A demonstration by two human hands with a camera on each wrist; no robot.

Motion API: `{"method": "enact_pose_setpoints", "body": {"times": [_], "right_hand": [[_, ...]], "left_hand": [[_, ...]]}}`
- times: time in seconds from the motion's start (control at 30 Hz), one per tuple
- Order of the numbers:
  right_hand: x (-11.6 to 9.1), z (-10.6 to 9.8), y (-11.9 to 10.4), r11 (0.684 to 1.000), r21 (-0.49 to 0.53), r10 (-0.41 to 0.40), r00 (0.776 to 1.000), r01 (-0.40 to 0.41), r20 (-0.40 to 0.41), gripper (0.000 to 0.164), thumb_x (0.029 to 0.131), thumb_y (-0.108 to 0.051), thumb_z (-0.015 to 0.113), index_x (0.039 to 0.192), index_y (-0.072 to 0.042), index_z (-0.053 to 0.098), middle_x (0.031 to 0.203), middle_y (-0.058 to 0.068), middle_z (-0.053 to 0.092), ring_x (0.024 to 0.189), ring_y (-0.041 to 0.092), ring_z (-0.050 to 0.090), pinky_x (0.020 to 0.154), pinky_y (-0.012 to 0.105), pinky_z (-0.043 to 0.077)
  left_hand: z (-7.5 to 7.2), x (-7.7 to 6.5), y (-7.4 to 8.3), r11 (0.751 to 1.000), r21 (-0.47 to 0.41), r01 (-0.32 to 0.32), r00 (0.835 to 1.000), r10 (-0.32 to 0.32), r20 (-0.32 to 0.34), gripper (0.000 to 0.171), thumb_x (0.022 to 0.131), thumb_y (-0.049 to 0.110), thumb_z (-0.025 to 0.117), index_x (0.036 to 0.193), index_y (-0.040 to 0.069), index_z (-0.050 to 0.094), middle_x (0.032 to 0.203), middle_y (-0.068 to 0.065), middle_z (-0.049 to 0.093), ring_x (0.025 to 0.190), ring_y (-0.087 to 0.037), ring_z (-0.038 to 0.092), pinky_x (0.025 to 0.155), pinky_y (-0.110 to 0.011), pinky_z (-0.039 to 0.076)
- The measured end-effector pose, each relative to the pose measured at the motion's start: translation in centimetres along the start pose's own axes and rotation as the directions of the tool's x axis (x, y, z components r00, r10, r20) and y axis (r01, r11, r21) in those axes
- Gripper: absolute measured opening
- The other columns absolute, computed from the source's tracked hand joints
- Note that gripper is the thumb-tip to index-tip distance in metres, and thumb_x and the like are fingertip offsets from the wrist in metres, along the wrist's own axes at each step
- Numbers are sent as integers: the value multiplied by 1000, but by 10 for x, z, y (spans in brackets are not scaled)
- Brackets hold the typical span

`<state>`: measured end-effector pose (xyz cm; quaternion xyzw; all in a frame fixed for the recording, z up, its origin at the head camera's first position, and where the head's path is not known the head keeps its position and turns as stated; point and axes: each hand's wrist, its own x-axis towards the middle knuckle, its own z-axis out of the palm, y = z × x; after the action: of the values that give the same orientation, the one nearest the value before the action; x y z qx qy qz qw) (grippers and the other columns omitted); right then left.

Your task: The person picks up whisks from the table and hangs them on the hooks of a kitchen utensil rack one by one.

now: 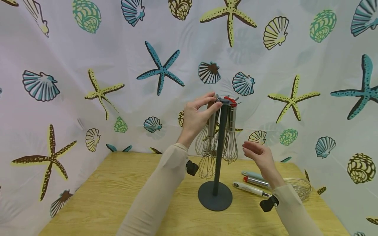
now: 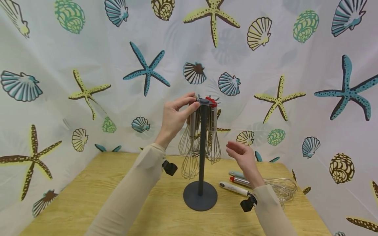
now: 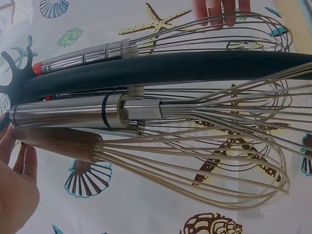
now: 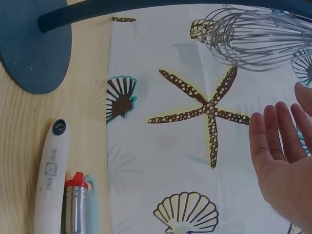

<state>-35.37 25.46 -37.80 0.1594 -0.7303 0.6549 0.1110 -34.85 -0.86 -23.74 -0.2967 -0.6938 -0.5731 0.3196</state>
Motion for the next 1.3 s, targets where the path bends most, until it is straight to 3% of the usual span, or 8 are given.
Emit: {"method": "enact_pose_setpoints", "body": {"times": [0.27, 0.43, 0.7, 0.93, 1.0, 1.13, 1.3], "right_hand": [[-6, -11, 14, 1000, -4, 21, 1000, -21, -8, 49, 96, -18, 65, 137, 3, 52, 112, -14, 67, 104, 2, 64, 88, 21, 54], [-9, -15, 20, 999, -19, 34, 999, -34, -5, 52, 95, -22, 66, 138, 3, 51, 119, -8, 67, 105, 2, 64, 89, 21, 54], [-15, -19, 37, 991, -76, 113, 993, -110, 36, 54, 95, -24, 66, 141, 1, 49, 140, 21, 54, 107, 2, 63, 95, 28, 52], [-17, -22, 55, 985, -99, 153, 985, -144, 81, 54, 95, -22, 67, 140, 2, 50, 133, 13, 61, 106, 1, 64, 97, 32, 52], [-18, -24, 58, 983, -114, 154, 982, -142, 105, 53, 95, -22, 66, 140, 2, 50, 135, 17, 59, 109, 4, 64, 97, 33, 52], [-22, -28, 65, 975, -152, 185, 971, -162, 153, 53, 96, -20, 64, 142, 2, 48, 141, 25, 52, 120, 24, 61, 101, 40, 50], [-25, -32, 73, 962, -188, 231, 956, -197, 180, 52, 97, -18, 63, 142, 2, 48, 141, 26, 51, 127, 40, 53, 103, 47, 47]], "left_hand": [[2, 1, -2, 999, -32, -21, 999, 20, -35, 34, 85, 31, 77, 110, 7, 75, 131, 0, 66, 130, -9, 52, 111, -36, 40], [4, 0, 1, 998, -41, -44, 997, 42, -69, 33, 84, 28, 79, 107, 5, 76, 130, -3, 66, 129, -7, 53, 111, -34, 39], [8, -2, 2, 999, -10, -53, 991, 52, -122, 33, 81, 31, 81, 103, 7, 77, 129, 0, 67, 126, -5, 55, 110, -33, 39], [11, -4, 5, 998, 3, -70, 988, 69, -141, 35, 80, 31, 82, 104, 5, 77, 128, -2, 67, 126, -9, 54, 110, -33, 39], [12, -5, 5, 998, 9, -70, 987, 70, -142, 35, 80, 31, 82, 104, 5, 77, 128, -1, 67, 126, -9, 54, 109, -33, 39], [13, -5, 6, 997, 20, -73, 987, 75, -141, 35, 80, 31, 82, 103, 5, 77, 128, -1, 67, 126, -10, 53, 109, -33, 39], [13, -5, 4, 996, 12, -83, 987, 84, -141, 35, 79, 30, 83, 103, 5, 77, 128, -6, 67, 127, -11, 54, 110, -33, 39]]}}
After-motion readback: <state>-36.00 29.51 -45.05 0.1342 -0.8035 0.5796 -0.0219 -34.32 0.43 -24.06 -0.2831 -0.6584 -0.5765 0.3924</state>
